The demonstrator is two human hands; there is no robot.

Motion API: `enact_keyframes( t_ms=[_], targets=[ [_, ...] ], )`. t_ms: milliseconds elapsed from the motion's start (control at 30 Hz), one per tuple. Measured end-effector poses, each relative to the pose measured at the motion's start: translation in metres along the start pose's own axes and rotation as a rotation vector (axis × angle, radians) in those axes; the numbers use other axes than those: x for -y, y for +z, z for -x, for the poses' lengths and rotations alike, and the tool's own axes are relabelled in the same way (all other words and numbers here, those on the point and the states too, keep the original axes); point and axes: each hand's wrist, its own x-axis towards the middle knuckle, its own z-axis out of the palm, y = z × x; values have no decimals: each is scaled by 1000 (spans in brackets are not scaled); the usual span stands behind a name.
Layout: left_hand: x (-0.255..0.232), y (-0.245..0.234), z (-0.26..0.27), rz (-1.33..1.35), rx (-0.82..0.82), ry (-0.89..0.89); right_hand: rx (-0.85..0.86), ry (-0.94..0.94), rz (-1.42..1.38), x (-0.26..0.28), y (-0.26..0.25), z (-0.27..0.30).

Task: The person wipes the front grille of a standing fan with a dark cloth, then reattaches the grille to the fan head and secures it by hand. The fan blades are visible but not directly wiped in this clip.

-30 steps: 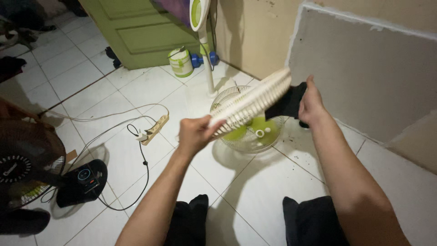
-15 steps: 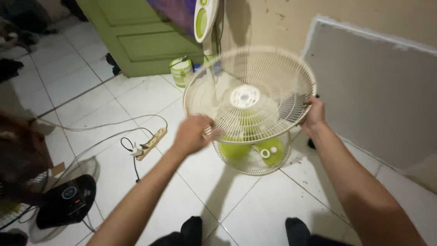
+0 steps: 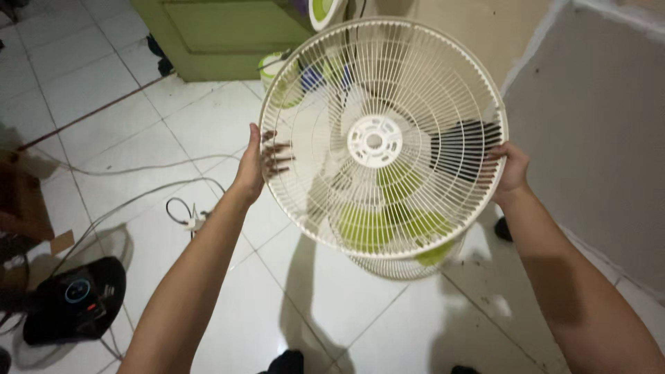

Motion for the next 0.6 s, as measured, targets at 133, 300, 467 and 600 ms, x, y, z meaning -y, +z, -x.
enact_keyframes(
  t_ms=[133, 300, 467, 600],
  targets=[
    [-25, 23, 4, 26, 5, -59, -4, 8, 3, 10, -13, -18],
    [-47, 49, 9, 30, -30, -6, 30, 96, -45, 30, -27, -27],
    [-57, 58, 16, 46, -57, 14, 87, 58, -81, 42, -23, -19],
    [-68, 59, 24, 108, -59, 23, 40, 25, -149, 53, -7, -14]
  ],
)
